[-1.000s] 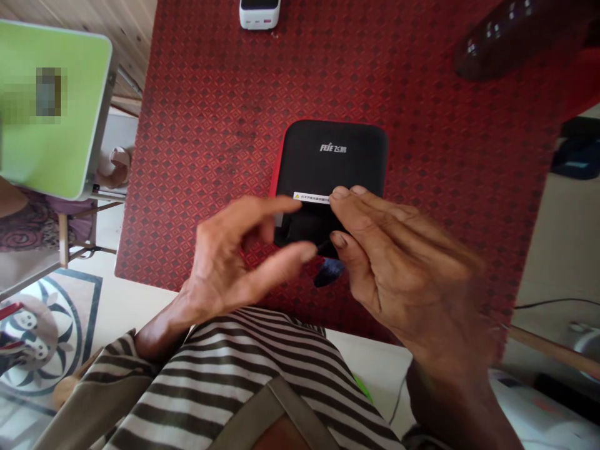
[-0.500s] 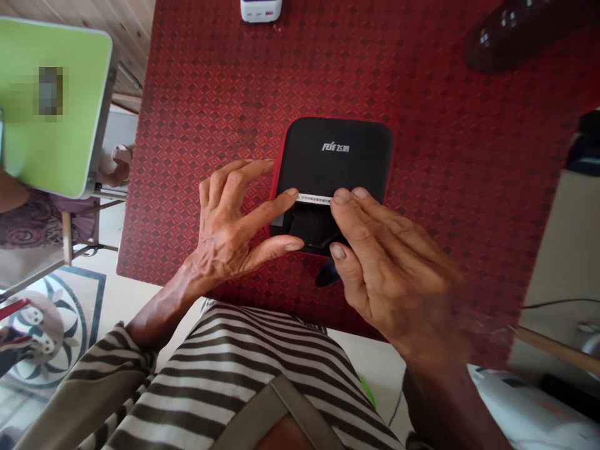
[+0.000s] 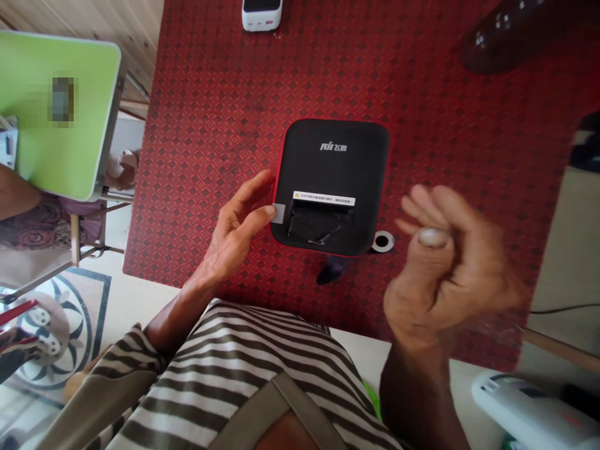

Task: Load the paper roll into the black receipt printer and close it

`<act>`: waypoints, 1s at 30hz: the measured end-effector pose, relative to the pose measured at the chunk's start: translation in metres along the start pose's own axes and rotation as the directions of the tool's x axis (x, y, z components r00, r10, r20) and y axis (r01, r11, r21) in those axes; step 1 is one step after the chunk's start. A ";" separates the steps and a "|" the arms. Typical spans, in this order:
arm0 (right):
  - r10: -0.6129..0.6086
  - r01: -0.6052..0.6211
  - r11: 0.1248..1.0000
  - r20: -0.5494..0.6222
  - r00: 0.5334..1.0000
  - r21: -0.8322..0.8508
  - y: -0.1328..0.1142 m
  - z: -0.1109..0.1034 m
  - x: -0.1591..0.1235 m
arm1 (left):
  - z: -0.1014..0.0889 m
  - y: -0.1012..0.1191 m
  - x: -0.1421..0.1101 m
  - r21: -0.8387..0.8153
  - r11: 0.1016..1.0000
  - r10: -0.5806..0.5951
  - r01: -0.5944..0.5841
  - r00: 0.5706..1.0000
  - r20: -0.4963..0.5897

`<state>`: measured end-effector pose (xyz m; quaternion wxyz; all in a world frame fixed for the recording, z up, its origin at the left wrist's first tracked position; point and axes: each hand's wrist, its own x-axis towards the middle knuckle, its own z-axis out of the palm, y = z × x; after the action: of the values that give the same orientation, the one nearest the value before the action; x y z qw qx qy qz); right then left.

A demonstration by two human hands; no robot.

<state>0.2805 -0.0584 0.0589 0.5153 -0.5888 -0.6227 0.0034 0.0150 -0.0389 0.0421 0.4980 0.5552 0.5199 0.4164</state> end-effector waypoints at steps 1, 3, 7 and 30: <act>0.058 -0.058 0.998 0.022 0.998 0.030 0.002 -0.001 -0.004 | 0.001 0.000 0.000 -0.019 0.999 -0.035 0.035 0.999 0.005; 0.146 -0.152 0.986 0.092 0.985 0.065 0.003 -0.005 -0.010 | 0.001 0.003 0.000 -0.067 0.995 -0.068 0.067 0.998 0.001; 0.294 -0.316 0.944 0.204 0.934 0.089 -0.003 -0.015 -0.018 | 0.003 0.014 -0.003 -0.252 0.964 -0.083 0.079 0.996 -0.007; 0.440 -0.472 0.874 0.229 0.868 0.110 -0.015 -0.021 -0.029 | 0.009 0.014 -0.003 -0.291 0.953 -0.101 0.082 0.993 -0.053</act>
<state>0.2766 -0.0974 0.0597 0.4819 -0.6721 -0.5110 0.2345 0.0259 -0.0421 0.0543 0.5746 0.4378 0.4953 0.4825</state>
